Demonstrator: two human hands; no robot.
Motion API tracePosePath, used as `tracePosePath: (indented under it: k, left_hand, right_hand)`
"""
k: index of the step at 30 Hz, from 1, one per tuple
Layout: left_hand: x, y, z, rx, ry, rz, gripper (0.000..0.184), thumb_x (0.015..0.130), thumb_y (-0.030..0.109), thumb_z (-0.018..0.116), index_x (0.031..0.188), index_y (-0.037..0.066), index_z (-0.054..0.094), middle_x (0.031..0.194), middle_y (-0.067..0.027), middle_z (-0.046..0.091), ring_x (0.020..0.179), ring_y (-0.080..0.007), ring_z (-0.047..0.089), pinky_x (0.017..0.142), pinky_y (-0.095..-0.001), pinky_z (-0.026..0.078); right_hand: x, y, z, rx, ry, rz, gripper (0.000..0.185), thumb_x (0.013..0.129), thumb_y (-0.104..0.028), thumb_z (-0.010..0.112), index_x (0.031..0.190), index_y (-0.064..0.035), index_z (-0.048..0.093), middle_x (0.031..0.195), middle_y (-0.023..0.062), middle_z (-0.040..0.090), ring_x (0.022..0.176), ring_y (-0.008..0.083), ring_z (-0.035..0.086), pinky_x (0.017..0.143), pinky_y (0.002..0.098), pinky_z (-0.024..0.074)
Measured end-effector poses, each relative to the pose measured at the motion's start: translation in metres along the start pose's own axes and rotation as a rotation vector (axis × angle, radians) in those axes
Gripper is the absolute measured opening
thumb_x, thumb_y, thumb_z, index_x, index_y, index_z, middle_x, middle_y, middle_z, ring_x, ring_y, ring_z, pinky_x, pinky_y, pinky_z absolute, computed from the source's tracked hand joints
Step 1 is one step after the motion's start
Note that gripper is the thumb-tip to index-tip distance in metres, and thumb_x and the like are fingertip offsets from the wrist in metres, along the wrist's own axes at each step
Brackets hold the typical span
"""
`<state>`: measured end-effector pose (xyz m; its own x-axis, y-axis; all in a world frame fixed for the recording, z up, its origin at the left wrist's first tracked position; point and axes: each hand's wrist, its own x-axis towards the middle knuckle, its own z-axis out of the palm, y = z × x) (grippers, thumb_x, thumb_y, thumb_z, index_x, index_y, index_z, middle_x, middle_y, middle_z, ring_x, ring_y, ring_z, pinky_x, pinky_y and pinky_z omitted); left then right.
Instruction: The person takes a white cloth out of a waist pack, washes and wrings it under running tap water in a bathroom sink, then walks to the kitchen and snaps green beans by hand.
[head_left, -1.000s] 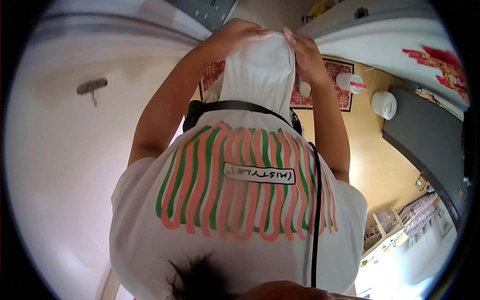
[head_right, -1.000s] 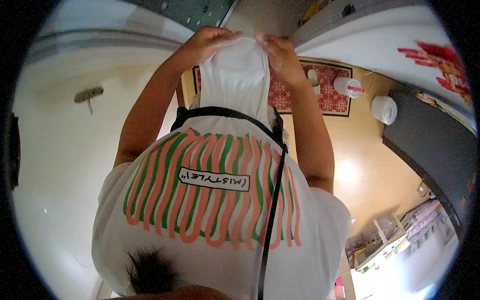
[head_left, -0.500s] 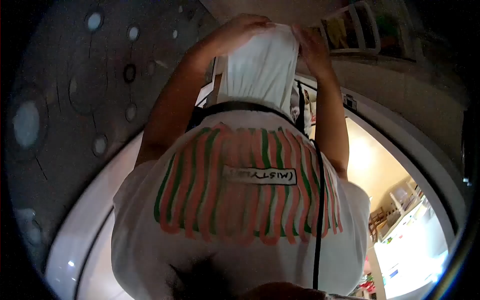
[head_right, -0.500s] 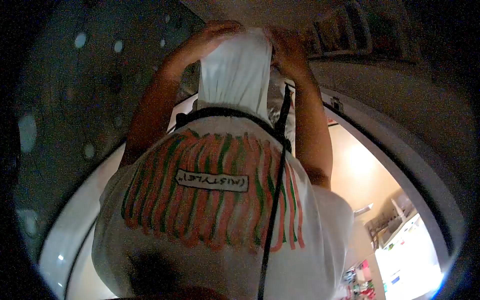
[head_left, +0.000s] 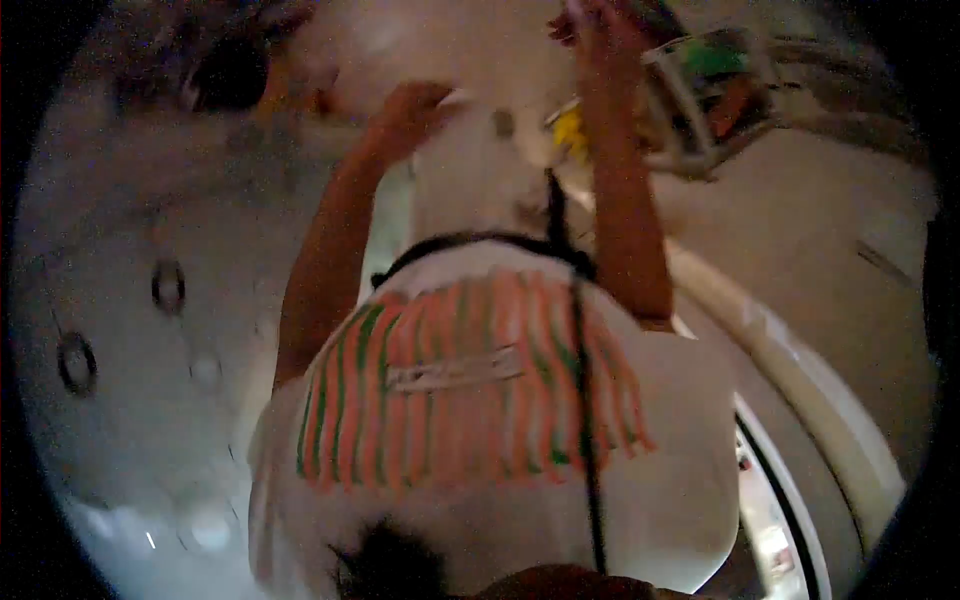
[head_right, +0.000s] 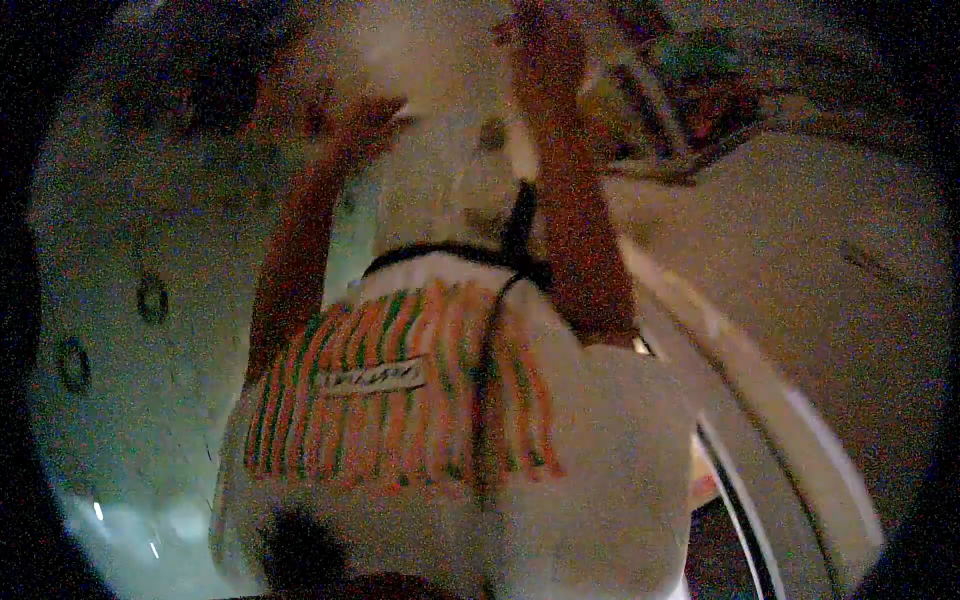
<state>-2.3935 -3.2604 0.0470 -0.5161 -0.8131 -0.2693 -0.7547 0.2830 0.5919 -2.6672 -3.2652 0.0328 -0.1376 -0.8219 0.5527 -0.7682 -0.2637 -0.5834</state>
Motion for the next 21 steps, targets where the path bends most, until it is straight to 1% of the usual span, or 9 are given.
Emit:
tracePosePath:
  k: [2,3,5,6,8,10,14,19,21]
  left_hand:
    - [0.014,0.018,0.001,-0.068,-0.057,-0.083,0.046,0.092,0.031,0.065,0.129,0.004,0.060,0.114,-0.0152,0.067,0.101,-0.0166,0.061,0.086,-0.0361,0.050]
    - [0.015,0.024,0.017,-0.483,0.073,-0.240,0.042,0.091,0.031,0.066,0.122,0.003,0.065,0.100,-0.0112,0.069,0.092,-0.0175,0.061,0.078,-0.0385,0.051]
    - [0.026,0.039,0.019,-0.276,-0.011,-0.071,0.037,0.090,0.029,0.065,0.114,0.002,0.068,0.091,-0.0080,0.069,0.081,-0.0164,0.061,0.069,-0.0361,0.051]
    - [0.036,0.051,0.018,-0.194,-0.074,-0.019,0.035,0.089,0.028,0.065,0.110,0.001,0.070,0.088,-0.0069,0.068,0.076,-0.0159,0.060,0.065,-0.0347,0.051]
    - [0.064,0.087,0.012,-0.095,-0.287,-0.072,0.032,0.088,0.026,0.064,0.106,0.001,0.071,0.085,-0.0063,0.068,0.068,-0.0147,0.058,0.059,-0.0310,0.049]
    - [0.078,0.101,0.029,-0.047,-0.263,0.070,0.025,0.087,0.023,0.064,0.097,0.000,0.070,0.078,-0.0046,0.065,0.062,-0.0127,0.054,0.056,-0.0290,0.046]
    - [0.082,0.157,0.062,-0.156,-0.370,0.046,0.021,0.084,0.020,0.063,0.081,-0.001,0.063,0.067,-0.0016,0.056,0.061,-0.0094,0.049,0.054,-0.0289,0.041]
    - [0.108,0.222,0.089,-0.314,-0.522,0.220,0.023,0.086,0.022,0.061,0.078,0.000,0.060,0.068,0.0005,0.054,0.064,-0.0085,0.048,0.056,-0.0282,0.040]
    - [0.116,0.241,0.100,-0.362,-0.562,0.265,0.022,0.086,0.021,0.061,0.080,0.000,0.062,0.069,0.0008,0.056,0.064,-0.0084,0.049,0.056,-0.0272,0.040]
  right_hand:
    - [0.013,-0.017,-0.028,0.217,0.377,0.325,0.024,0.097,-0.025,0.056,0.103,-0.0040,0.064,0.099,0.0139,0.066,0.095,0.0283,0.062,0.087,0.0438,0.0475]
    - [0.017,-0.028,-0.048,0.282,0.533,0.404,0.021,0.097,-0.023,0.057,0.104,-0.0045,0.064,0.102,0.0154,0.066,0.099,0.0308,0.061,0.089,0.0461,0.0470]
    - [0.013,-0.038,-0.096,0.328,0.739,0.426,0.020,0.095,-0.021,0.059,0.105,-0.0040,0.063,0.101,0.0149,0.066,0.100,0.0285,0.061,0.089,0.0452,0.0474]
    - [0.013,-0.038,-0.117,0.363,0.838,0.421,0.020,0.095,-0.020,0.060,0.106,-0.0038,0.063,0.100,0.0147,0.065,0.100,0.0273,0.061,0.089,0.0448,0.0476]
    - [-0.002,-0.014,-0.161,0.054,0.936,0.224,0.024,0.097,-0.025,0.055,0.103,-0.0028,0.061,0.090,0.0111,0.064,0.092,0.0219,0.059,0.094,0.0404,0.0443]
    - [-0.019,0.000,-0.217,0.216,1.151,-0.044,0.037,0.100,-0.039,0.049,0.096,-0.0031,0.059,0.077,0.0069,0.065,0.071,0.0162,0.058,0.105,0.0384,0.0358]
    - [-0.091,0.017,-0.338,-0.741,1.102,0.022,0.033,0.101,-0.034,0.044,0.102,-0.0039,0.058,0.078,0.0065,0.065,0.071,0.0191,0.061,0.114,0.0441,0.0253]
    - [-0.159,0.054,-0.420,-0.962,1.212,0.147,0.027,0.098,-0.028,0.045,0.097,-0.0064,0.062,0.082,0.0051,0.067,0.077,0.0236,0.065,0.118,0.0522,0.0177]
    - [-0.190,0.044,-0.455,-1.392,0.986,0.285,0.027,0.097,-0.028,0.046,0.095,-0.0067,0.063,0.084,0.0055,0.068,0.081,0.0260,0.066,0.118,0.0551,0.0181]
